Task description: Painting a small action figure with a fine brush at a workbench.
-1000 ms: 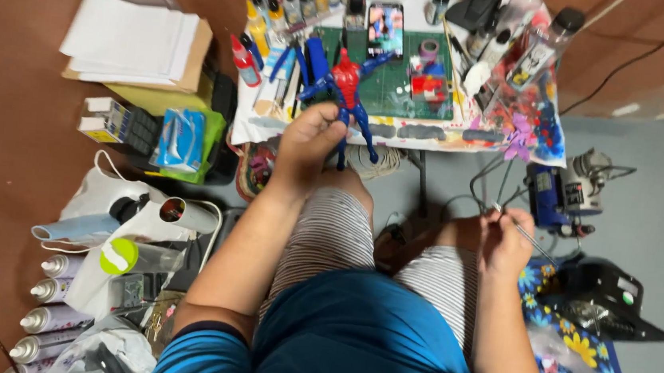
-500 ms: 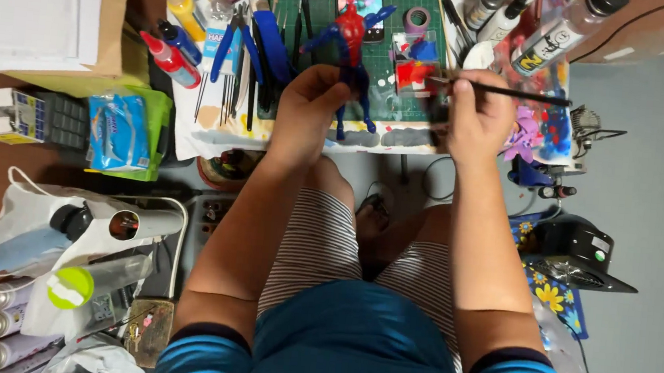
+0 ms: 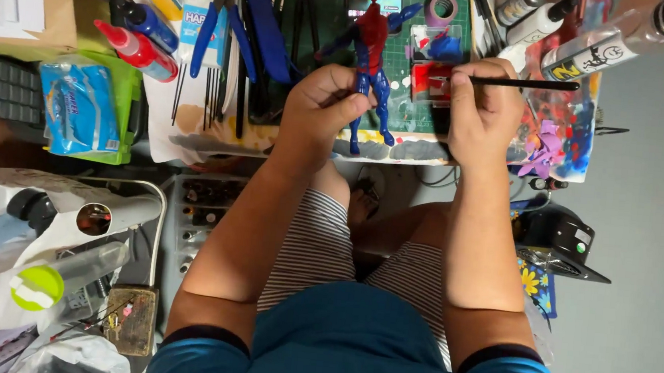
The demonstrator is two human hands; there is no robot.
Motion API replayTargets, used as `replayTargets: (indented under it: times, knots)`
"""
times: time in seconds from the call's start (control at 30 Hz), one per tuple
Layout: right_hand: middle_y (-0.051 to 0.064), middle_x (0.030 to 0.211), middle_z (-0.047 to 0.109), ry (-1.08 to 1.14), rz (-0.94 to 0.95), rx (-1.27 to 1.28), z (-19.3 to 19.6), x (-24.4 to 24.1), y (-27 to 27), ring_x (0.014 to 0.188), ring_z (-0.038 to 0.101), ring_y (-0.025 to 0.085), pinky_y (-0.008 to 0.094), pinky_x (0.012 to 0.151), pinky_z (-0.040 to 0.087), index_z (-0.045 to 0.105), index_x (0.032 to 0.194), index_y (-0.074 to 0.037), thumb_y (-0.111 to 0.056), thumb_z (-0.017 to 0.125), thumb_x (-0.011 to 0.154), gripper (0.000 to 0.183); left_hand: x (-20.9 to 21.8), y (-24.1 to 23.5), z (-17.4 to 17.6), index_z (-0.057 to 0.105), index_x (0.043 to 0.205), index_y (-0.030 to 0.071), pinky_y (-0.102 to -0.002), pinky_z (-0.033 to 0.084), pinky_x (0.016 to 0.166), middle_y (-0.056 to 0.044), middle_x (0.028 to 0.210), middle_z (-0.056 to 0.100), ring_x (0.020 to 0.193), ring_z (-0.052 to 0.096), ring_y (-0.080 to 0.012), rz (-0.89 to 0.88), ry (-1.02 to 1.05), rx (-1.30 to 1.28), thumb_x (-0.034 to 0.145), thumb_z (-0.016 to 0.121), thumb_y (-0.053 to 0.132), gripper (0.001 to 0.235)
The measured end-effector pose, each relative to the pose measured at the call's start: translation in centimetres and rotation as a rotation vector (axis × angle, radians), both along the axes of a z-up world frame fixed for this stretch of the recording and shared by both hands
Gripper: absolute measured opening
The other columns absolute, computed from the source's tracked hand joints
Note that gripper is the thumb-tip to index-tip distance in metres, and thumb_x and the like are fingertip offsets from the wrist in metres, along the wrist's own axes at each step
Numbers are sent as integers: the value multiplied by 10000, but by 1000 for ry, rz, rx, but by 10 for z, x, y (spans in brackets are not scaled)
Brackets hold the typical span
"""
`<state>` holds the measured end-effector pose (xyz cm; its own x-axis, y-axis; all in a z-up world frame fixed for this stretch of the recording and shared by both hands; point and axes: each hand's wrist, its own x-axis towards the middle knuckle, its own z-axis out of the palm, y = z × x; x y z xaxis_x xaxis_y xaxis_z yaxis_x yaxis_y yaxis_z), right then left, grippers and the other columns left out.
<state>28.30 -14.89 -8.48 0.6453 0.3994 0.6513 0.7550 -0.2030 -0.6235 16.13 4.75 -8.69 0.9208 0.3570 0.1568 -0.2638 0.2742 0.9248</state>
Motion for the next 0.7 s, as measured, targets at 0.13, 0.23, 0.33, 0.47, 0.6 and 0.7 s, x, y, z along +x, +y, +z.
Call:
replayTargets:
  times: [0.13,0.23,0.33,0.47,0.6,0.7]
  knots:
    - [161,1024,615,2,-22,-43,1,-1,0,925,636,298,406,830,503,660,1034,20,-56,615,1078,99,1,2,-9,680,970,84,-345,569,841,-46,944,708,912,676,-170,-38,11,-9,888,690,164,115]
    - [156,1029,610,9,-31,-58,1,-1,0,911,635,294,405,818,501,656,1037,21,-55,611,1076,96,0,3,-6,675,961,95,-335,554,837,-29,934,690,898,653,-154,-56,-1,-19,891,691,195,122]
    - [160,1031,619,10,-40,-61,1,-2,1,931,641,293,402,833,506,668,1045,23,-64,613,1080,108,0,3,-4,656,948,89,-324,556,818,-30,924,680,888,658,-153,-62,11,-27,880,698,177,119]
    - [159,1031,629,-4,-55,-83,2,-3,2,930,646,296,404,822,504,677,1049,26,-59,617,1077,108,-1,2,-1,629,899,118,-296,515,780,5,919,663,849,605,-114,-76,40,-30,885,704,140,79]
    - [159,1030,640,-24,-73,-107,2,-2,2,928,650,300,408,813,502,689,1042,25,-71,624,1079,121,-1,2,-1,639,909,115,-297,535,795,10,938,670,869,617,-112,-74,48,-27,883,700,108,66]
    - [181,1015,622,-15,-47,-22,7,-6,5,940,626,307,405,848,503,663,1035,49,-25,593,1072,108,0,2,-1,610,873,119,-289,505,763,18,898,640,836,586,-106,-74,18,-41,883,700,90,95]
